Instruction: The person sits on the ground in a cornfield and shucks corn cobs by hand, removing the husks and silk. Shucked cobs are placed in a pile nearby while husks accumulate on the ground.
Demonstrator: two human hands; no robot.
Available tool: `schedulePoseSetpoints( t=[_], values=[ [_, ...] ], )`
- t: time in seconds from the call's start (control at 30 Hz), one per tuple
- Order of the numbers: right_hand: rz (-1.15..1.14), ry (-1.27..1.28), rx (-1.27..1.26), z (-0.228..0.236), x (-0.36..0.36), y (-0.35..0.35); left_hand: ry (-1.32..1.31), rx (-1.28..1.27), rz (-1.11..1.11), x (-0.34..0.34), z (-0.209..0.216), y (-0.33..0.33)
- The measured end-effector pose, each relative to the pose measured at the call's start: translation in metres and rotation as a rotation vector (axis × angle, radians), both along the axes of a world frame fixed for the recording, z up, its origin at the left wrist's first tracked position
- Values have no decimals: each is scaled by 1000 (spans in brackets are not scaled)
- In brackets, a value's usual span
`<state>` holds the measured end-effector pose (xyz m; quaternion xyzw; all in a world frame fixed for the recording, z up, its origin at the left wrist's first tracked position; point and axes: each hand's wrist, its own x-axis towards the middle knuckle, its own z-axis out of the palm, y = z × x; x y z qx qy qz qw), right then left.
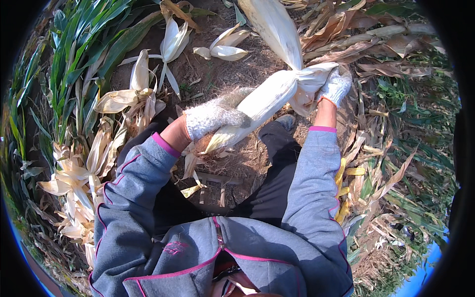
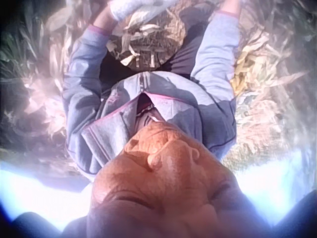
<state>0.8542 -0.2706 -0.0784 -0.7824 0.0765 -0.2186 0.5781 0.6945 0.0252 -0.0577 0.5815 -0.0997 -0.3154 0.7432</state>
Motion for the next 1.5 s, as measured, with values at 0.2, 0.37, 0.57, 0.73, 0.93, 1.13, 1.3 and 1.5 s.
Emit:
schedulePoseSetpoints(
  t=[0.2,0.37,0.57,0.73,0.93,1.13,1.3,1.5],
  values=[
    [-13,-359,-528,30,-35,62,392,-371,569,19,-5,7],
    [918,-93,-333,52,-94,122,341,-461,747,29,-18,18],
    [966,26,-318,55,-111,141,504,-680,657,29,-23,18],
    [934,167,-319,56,-111,136,456,-651,740,32,-18,18],
    [1001,-200,-588,49,-111,140,459,-706,720,33,-21,15],
    [936,-339,-610,45,-115,147,260,-563,719,30,-22,0],
    [604,264,76,34,-110,141,323,-480,675,26,-20,-8],
    [283,299,960,3,-54,91,-54,50,357,14,-16,-20]
  ],
)
